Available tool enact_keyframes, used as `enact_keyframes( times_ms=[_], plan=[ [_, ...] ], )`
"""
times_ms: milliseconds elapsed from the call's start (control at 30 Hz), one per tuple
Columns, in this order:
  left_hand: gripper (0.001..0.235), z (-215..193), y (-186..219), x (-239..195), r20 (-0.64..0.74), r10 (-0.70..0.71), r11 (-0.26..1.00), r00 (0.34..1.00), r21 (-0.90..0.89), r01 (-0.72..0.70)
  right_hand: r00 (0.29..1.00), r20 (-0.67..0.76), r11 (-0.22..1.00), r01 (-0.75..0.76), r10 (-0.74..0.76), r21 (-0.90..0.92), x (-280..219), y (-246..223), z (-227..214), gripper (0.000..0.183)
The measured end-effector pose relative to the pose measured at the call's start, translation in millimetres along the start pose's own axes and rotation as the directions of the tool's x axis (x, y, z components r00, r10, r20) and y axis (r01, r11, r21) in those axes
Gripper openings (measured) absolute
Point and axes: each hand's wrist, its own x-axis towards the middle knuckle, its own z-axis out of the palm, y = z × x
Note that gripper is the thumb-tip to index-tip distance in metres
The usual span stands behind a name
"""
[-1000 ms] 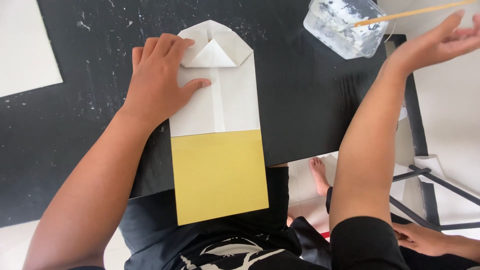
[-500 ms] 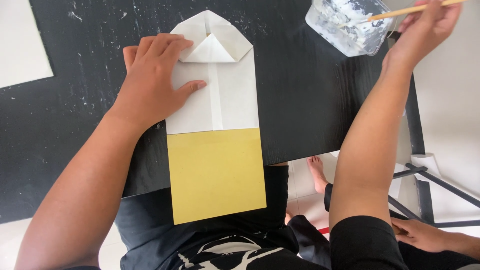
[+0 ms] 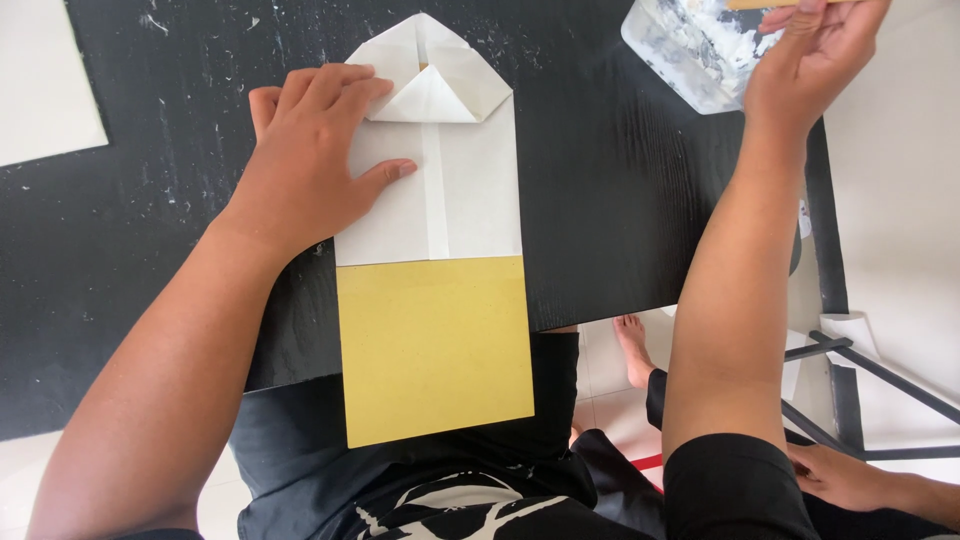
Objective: Manually assembling a paper bag by folding the top edges and applying glue with a brush.
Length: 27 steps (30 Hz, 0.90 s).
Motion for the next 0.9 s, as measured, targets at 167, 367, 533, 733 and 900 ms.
enact_keyframes(
  times_ms=[167,367,533,733,900],
  plan=[
    [0.061,1,-2,0,0.001,0.009,1.000,1.000,0.016,-0.009,0.993,-0.113,1.000,-0.014,0.015,0.009,-17,24,-4,0.029],
    [0.061,1,-1,-1,0.008,0.005,1.000,1.000,0.013,-0.005,0.991,-0.127,0.992,0.059,-0.045,0.108,-11,18,2,0.025],
    [0.061,1,-2,-1,0.002,0.014,0.999,1.000,0.030,-0.014,0.997,-0.023,0.995,-0.075,0.077,0.061,7,-28,25,0.015],
    [0.060,0,-2,-2,0.013,0.012,0.999,1.000,0.040,-0.013,0.992,-0.043,0.990,-0.116,0.120,0.084,-5,-6,20,0.020],
    [0.060,1,-1,-1,0.019,0.009,0.999,1.000,0.037,-0.010,0.994,-0.106,0.989,-0.023,0.038,0.144,-6,4,18,0.025]
  ],
)
